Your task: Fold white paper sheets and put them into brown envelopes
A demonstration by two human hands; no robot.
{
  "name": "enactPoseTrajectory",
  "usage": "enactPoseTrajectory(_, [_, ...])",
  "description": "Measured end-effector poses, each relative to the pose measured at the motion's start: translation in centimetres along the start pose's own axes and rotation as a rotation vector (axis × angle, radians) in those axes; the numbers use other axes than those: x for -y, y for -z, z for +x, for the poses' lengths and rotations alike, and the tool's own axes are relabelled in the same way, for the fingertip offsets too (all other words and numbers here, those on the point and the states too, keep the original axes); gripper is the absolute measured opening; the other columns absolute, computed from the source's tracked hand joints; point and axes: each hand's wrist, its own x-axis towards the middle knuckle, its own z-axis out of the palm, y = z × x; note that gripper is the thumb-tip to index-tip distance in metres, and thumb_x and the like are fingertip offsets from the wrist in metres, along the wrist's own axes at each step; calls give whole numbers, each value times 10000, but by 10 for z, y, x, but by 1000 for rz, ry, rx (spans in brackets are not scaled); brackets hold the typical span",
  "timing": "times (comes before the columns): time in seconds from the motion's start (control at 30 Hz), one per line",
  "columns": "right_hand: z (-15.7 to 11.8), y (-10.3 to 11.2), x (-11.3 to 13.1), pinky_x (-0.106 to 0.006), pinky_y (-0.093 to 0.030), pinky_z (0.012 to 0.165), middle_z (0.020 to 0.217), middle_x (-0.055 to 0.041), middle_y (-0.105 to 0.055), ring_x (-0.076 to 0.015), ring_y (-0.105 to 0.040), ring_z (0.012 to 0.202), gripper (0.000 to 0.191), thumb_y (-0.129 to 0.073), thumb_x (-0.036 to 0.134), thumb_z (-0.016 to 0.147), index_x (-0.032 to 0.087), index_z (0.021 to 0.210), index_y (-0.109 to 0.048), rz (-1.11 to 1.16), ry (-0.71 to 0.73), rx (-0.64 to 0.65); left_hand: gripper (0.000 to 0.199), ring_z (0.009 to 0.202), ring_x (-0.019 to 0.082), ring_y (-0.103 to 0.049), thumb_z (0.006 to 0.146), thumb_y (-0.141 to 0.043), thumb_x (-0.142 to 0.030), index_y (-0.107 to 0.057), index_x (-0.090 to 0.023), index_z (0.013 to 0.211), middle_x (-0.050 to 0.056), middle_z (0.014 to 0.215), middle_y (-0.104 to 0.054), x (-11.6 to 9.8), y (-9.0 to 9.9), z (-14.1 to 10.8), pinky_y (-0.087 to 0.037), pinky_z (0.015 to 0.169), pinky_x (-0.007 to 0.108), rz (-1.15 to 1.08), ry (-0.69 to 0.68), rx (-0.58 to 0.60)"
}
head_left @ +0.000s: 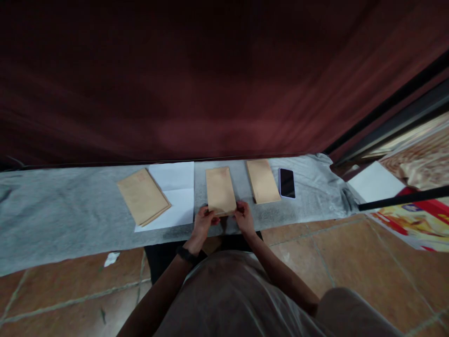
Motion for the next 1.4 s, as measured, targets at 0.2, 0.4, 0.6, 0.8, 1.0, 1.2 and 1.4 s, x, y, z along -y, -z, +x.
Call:
enactPoseTrajectory(0.2, [-3, 18, 3, -461, -366, 1195, 1466, -123, -551, -238, -471, 1392, 391, -458, 225, 997, 194, 1367, -581, -731, 666, 205, 334, 395, 124, -555, 746, -711, -289, -578, -182, 1033, -77, 538, -599, 2, 2, 0, -437, 430, 226, 190, -24, -58])
enactPoseTrajectory(0.4, [-4, 18, -2, -479, -330, 1220, 1518, -89, -528, -238, -487, 1399, 439, -476, 272, 1036, 217, 1470, -513, -1136, 879, 304, 327, 656, 211, -689, 882, -605, -240, -575, -200, 1205, 20, 765, -705, -1, 17, -13, -527, 630, 321, 751, -224, -207])
enactPoseTrajectory(0.6, [-7, 13, -2, -475, -343, 1211, 1530, -83, -514, -237, -495, 1397, 455, -450, 301, 1049, 210, 1493, -487, -1147, 911, 255, 348, 1300, 260, -566, 1004, -451, -267, -585, -213, 1321, 104, 1374, -628, -23, -9, 31, -457, 1085, 445, 1241, -960, 23])
enactPoseTrajectory(0.8, [-8, 9, -2, -467, -358, 1199, 1524, -63, -522, -237, -506, 1392, 426, -428, 303, 1061, 216, 1468, -518, -1119, 910, 206, 561, 1509, 256, -326, 1025, -425, -429, -447, -109, 1485, 146, 1609, -391, -54, -60, 140, -242, 1249, 455, 1425, -1101, 232])
enactPoseTrajectory(1.0, [-7, 8, -7, -482, -360, 1200, 1529, -75, -513, -248, -510, 1390, 447, -450, 318, 1054, 223, 1489, -495, -1099, 914, 187, 646, 1528, 244, -285, 1040, -344, -502, -377, -93, 1539, 154, 1612, -372, -49, -63, 174, -179, 1265, 438, 1492, -1144, 287])
enactPoseTrajectory(1.2, [-6, 8, -9, -485, -343, 1210, 1489, -78, -561, -242, -516, 1383, 408, -449, 302, 1053, 206, 1437, -549, -1108, 888, 201, 629, 1546, 224, -232, 1050, -326, -494, -360, -116, 1552, 131, 1640, -326, -33, -48, 154, -140, 1268, 405, 1489, -1153, 360])
enactPoseTrajectory(1.4, [-5, 11, -15, -470, -325, 1224, 1440, -88, -605, -223, -517, 1380, 389, -432, 246, 1044, 194, 1406, -566, -1091, 892, 195, 569, 1549, 196, -218, 1069, -297, -429, -337, -154, 1565, 97, 1648, -322, -15, -23, 110, -143, 1269, 404, 1455, -1148, 463])
